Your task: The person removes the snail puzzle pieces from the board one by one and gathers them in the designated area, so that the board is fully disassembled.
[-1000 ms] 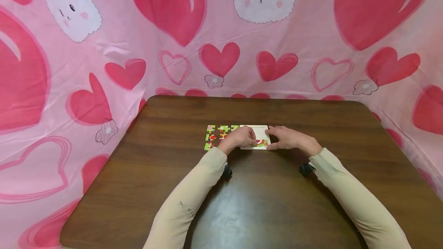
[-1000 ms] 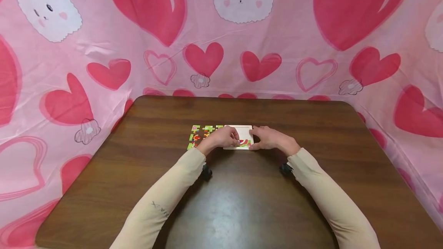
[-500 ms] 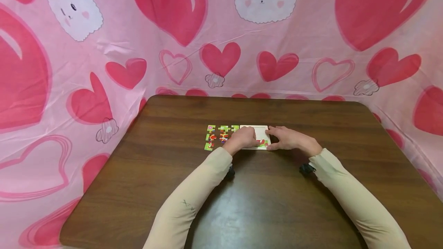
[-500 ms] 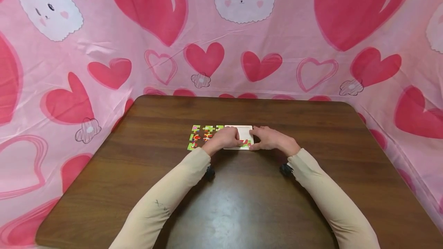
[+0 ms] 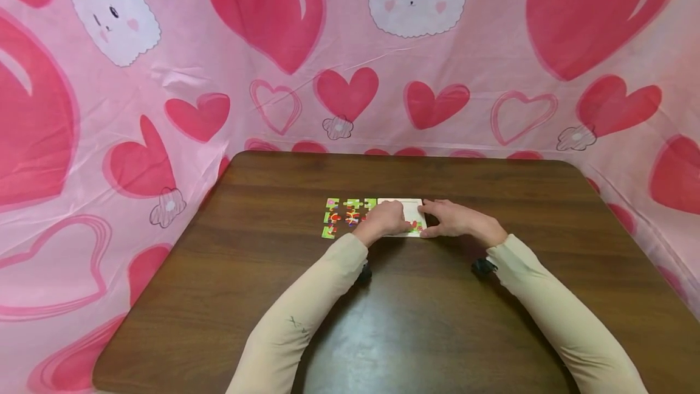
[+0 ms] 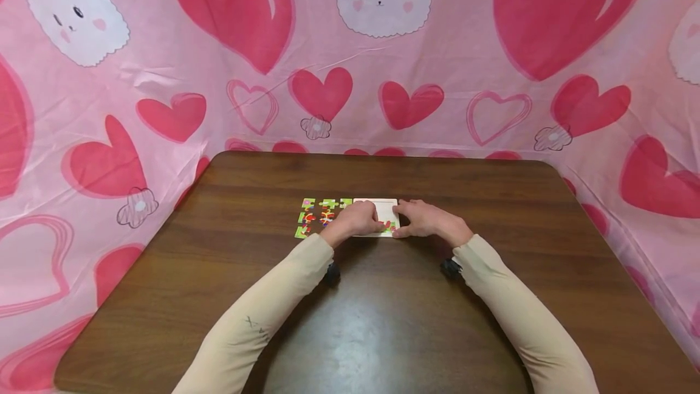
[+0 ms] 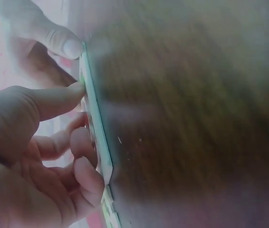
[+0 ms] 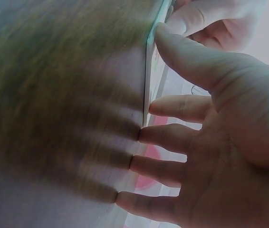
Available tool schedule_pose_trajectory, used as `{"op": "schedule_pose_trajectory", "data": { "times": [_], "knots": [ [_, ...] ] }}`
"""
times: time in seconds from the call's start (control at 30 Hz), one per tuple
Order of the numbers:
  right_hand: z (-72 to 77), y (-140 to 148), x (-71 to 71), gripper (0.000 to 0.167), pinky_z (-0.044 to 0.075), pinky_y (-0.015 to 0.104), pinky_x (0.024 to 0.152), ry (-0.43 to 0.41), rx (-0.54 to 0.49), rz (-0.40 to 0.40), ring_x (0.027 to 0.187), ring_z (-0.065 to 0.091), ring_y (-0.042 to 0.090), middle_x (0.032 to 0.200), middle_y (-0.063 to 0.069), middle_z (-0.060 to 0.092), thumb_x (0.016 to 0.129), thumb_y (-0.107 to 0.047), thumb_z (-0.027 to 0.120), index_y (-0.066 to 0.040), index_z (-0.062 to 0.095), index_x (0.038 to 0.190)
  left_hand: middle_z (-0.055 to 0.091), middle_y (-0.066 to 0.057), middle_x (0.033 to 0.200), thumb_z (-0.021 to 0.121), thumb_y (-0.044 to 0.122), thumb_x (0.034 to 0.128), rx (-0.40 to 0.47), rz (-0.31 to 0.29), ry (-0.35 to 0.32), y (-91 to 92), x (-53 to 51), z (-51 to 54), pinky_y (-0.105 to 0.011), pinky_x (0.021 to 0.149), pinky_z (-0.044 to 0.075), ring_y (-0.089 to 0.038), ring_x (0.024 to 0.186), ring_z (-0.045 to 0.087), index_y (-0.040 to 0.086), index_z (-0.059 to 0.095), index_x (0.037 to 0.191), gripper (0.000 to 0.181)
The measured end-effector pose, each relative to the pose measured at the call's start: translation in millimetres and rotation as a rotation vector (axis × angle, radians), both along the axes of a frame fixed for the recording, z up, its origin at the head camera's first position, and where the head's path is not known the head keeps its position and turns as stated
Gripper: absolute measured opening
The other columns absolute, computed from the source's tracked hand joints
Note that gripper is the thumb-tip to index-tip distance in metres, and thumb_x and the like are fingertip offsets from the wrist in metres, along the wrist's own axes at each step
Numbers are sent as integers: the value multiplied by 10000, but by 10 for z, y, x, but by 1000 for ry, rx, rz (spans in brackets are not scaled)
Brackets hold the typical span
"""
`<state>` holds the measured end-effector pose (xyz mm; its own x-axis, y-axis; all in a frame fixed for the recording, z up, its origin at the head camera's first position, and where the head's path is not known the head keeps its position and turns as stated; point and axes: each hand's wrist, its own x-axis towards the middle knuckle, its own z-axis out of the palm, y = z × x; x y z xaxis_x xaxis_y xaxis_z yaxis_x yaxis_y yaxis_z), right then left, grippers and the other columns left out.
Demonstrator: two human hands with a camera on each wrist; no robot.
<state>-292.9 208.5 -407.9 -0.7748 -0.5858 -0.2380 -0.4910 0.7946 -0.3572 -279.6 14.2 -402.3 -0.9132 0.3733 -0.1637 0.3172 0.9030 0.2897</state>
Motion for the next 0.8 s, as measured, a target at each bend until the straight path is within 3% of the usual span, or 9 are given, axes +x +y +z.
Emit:
{"op": "schedule_pose_trajectory", "data": {
  "times": [0.3, 0.53, 0.8],
  "knots": [
    [2, -1, 4, 714, 286, 613, 1118, 20, 0, 10, 1391, 319, 515, 1527, 326, 304, 889, -410, 698, 4, 463, 1422, 681, -12, 978, 651, 174, 880, 148, -52, -25, -101, -36, -12, -253, 702, 425, -159, 822, 552, 170, 667, 945, 67],
    [5, -1, 9, 728, 281, 623, 1115, -2, 2, 2, 1408, 296, 505, 1547, 309, 280, 897, -418, 685, -6, 439, 1445, 631, -4, 854, 636, 127, 878, 205, -92, -43, -148, -50, 4, -218, 585, 366, -120, 636, 465, 161, 681, 936, 81],
    [3, -3, 14, 736, 281, 632, 1110, -5, 3, 3, 1408, 286, 514, 1551, 304, 273, 895, -434, 683, -13, 439, 1447, 633, 23, 833, 656, 147, 902, 283, -121, -83, -194, -56, 21, -210, 564, 397, -87, 621, 503, 156, 696, 933, 52]
  ]
}}
